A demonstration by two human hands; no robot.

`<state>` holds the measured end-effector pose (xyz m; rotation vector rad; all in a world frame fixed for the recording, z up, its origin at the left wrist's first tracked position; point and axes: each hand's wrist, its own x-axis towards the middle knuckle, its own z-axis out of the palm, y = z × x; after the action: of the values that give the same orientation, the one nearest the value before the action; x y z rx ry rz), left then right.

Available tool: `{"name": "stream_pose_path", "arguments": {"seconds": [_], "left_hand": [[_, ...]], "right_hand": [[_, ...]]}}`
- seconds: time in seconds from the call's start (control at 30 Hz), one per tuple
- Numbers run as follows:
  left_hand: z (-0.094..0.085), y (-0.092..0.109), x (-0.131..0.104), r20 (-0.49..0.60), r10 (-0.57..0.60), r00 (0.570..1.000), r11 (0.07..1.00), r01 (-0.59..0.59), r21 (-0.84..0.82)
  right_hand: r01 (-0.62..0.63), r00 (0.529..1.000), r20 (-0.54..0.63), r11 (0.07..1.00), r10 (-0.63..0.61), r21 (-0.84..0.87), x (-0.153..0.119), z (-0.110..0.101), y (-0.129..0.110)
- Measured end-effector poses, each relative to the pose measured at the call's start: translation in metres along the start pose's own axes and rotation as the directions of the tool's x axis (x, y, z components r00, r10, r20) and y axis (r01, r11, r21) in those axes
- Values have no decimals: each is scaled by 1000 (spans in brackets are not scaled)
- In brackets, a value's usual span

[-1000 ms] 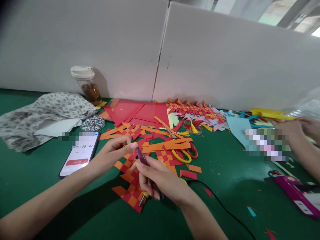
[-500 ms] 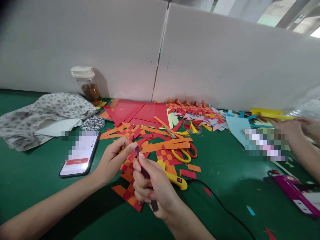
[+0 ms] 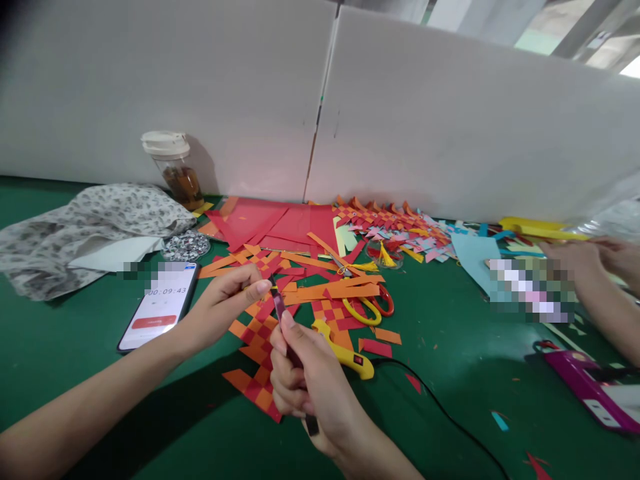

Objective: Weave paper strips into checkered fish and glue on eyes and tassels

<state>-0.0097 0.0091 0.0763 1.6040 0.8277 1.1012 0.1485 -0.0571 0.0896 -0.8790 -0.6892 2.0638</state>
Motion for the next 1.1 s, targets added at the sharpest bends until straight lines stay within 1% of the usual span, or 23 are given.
{"name": "stream_pose_path", "arguments": {"seconds": [0.1, 0.17, 0.27, 0.33, 0.4, 0.47, 0.57, 0.7, 0.8, 0.93, 1.0, 1.1], "left_hand": [[2, 2, -2, -12, -9, 1000, 1000, 9, 22], [6, 3, -5, -20, -2, 1000, 997, 4, 75], [16, 4, -13, -32, 41, 999, 981, -35, 189], [21, 4, -17, -40, 70, 997, 963, -57, 265], [22, 4, -18, -34, 101, 994, 941, -84, 327], [18, 7, -17, -15, 141, 990, 922, -126, 366], [9, 12, -13, 9, 178, 984, 908, -168, 384], [1, 15, -10, 10, 184, 983, 908, -174, 382], [-1, 16, -7, 1, 173, 985, 913, -160, 374], [1, 15, -8, -60, 164, 985, 920, -130, 370], [4, 15, -10, -37, 174, 984, 905, -144, 401], [10, 15, -15, 51, 196, 979, 875, -198, 442]], "right_hand": [[24, 1000, -15, 1000, -24, -10, 0, 0, 3], [41, 998, -40, 999, -41, -18, -1, 1, 5], [48, 996, -73, 998, -50, -33, -2, 3, 6], [48, 996, -67, 998, -51, -39, -3, 3, 6], [46, 998, -51, 998, -49, -44, -4, 3, 6], [48, 998, -48, 998, -50, -45, -5, 4, 6], [52, 997, -47, 998, -54, -41, -6, 6, 6], [40, 999, -29, 999, -40, -16, -8, 9, 6], [46, 998, -30, 999, -46, -9, -10, 11, 7], [45, 998, -50, 999, -46, -13, -10, 12, 9], [37, 998, -52, 999, -37, -10, -11, 11, 10], [42, 997, -63, 999, -43, -15, -11, 10, 9]]}}
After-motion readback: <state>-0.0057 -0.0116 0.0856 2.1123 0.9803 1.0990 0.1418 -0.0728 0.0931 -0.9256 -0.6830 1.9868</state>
